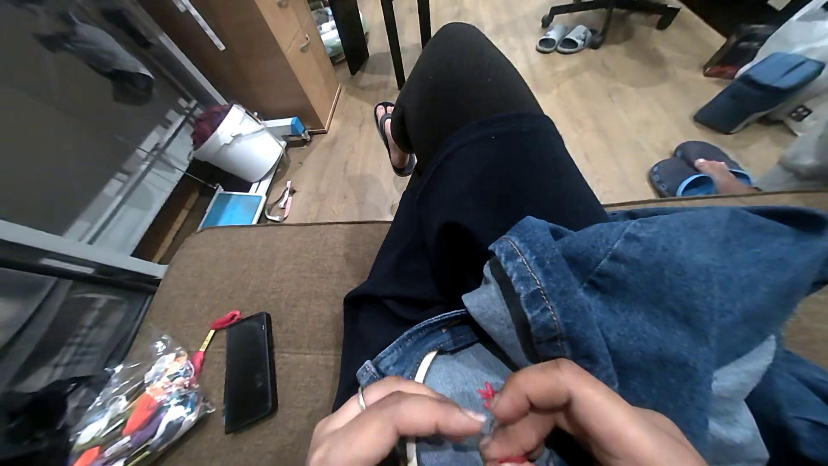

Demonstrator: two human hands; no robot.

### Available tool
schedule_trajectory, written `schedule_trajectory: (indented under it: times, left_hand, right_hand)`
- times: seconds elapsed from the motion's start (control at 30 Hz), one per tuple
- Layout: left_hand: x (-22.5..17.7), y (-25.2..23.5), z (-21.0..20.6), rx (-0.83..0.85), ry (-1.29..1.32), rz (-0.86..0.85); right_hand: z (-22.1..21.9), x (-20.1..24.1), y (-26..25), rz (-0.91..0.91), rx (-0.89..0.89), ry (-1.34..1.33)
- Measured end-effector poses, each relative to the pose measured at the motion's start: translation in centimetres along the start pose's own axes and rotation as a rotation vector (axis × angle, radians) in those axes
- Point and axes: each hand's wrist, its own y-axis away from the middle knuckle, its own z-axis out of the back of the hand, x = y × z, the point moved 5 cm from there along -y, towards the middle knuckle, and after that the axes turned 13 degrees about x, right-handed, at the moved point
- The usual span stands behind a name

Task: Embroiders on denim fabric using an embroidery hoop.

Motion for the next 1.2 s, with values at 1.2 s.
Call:
schedule_trajectory:
  times: [1.2]
  left_hand:
    - [-0.48,-0.33,-0.27,0.019,-0.046,-0.053]
  right_hand:
    - [0.23,-0.49,0.30,0.035,0.004,-0.104]
